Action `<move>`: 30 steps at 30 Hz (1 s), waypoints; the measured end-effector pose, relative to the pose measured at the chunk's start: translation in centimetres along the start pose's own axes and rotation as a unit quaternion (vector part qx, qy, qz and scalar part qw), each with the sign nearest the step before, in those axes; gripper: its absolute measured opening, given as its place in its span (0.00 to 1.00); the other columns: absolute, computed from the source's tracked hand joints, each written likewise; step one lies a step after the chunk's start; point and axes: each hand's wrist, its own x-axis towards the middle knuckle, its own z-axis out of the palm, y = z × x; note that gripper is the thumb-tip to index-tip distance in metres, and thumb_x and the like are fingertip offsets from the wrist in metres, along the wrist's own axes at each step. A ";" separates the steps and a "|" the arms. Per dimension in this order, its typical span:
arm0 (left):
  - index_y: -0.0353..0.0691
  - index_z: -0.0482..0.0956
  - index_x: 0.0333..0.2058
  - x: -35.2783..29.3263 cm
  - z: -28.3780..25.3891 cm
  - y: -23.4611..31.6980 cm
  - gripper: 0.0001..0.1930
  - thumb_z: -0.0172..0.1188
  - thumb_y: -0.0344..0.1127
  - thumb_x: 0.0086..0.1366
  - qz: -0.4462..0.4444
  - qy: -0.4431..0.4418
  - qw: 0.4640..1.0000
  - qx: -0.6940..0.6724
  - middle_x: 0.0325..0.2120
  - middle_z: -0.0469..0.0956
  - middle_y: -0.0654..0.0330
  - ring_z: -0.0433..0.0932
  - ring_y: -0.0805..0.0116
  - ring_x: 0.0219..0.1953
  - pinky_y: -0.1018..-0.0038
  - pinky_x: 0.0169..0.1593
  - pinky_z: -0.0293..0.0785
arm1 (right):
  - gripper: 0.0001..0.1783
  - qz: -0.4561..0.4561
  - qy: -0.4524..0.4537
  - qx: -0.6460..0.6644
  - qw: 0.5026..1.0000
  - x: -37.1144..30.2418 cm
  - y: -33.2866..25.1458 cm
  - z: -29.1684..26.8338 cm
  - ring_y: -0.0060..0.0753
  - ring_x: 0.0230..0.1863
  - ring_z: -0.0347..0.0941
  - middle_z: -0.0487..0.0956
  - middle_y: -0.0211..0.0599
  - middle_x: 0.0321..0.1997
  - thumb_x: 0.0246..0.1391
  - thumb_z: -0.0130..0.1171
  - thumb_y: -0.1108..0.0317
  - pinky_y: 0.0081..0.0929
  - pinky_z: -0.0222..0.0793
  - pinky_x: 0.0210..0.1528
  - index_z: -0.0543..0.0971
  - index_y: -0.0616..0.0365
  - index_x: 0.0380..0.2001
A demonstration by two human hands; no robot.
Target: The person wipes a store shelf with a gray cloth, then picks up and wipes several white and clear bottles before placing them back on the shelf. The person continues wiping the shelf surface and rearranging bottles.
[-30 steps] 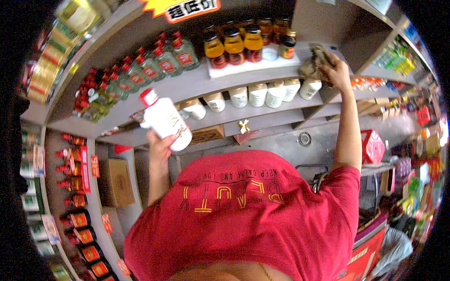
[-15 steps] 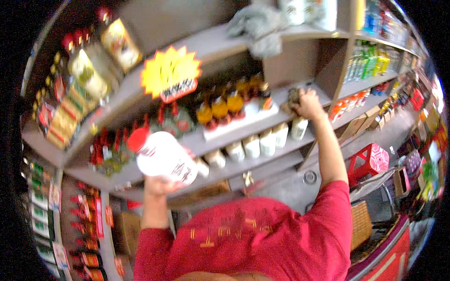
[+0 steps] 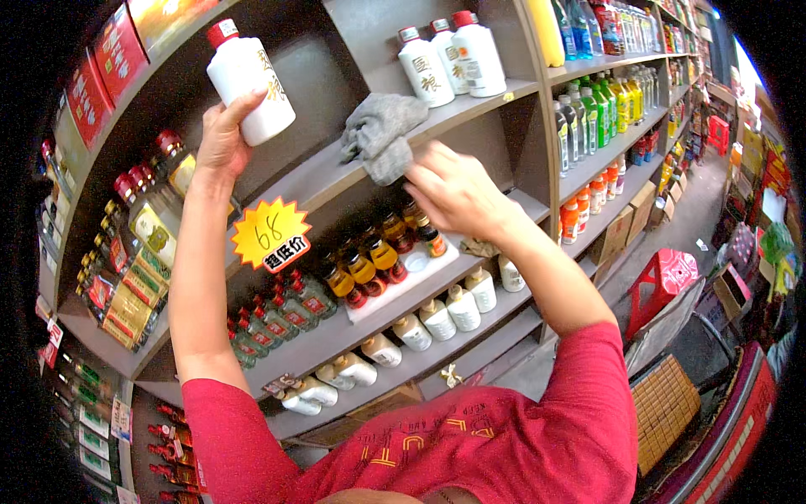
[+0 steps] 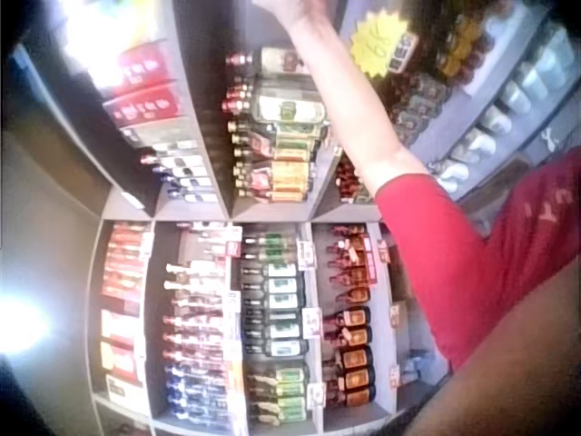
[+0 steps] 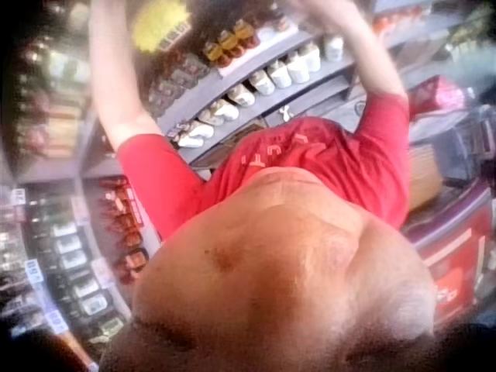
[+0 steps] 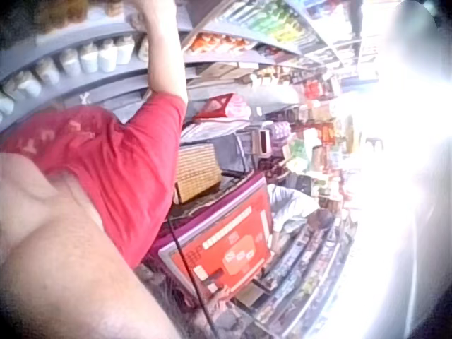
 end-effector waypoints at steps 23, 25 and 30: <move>0.31 0.72 0.42 6.3 8.1 -7.5 0.27 0.71 0.39 0.46 -0.111 0.053 0.992 -0.017 0.33 0.78 0.54 0.79 0.62 0.32 0.61 0.28 0.78 | 0.13 0.007 -0.210 0.099 0.973 -1.8 1.2 -4.2 0.47 0.31 0.68 0.68 0.42 0.27 0.33 0.59 0.66 0.40 0.66 0.31 0.76 0.56 0.28; 0.31 0.72 0.42 6.7 9.8 -8.8 0.26 0.70 0.38 0.46 -0.121 0.039 0.992 -0.014 0.33 0.78 0.54 0.79 0.63 0.32 0.62 0.27 0.78 | 0.13 0.060 -0.151 0.165 0.973 -5.5 0.7 -5.8 0.48 0.32 0.68 0.69 0.44 0.25 0.35 0.57 0.64 0.41 0.66 0.32 0.76 0.55 0.28; 0.32 0.74 0.40 8.9 12.3 -12.7 0.31 0.74 0.45 0.40 -0.159 0.053 0.984 0.067 0.32 0.78 0.53 0.79 0.62 0.31 0.62 0.28 0.75 | 0.14 0.234 -0.111 0.269 0.928 -13.4 0.6 -7.9 0.44 0.37 0.71 0.75 0.42 0.32 0.34 0.60 0.69 0.33 0.68 0.40 0.76 0.59 0.30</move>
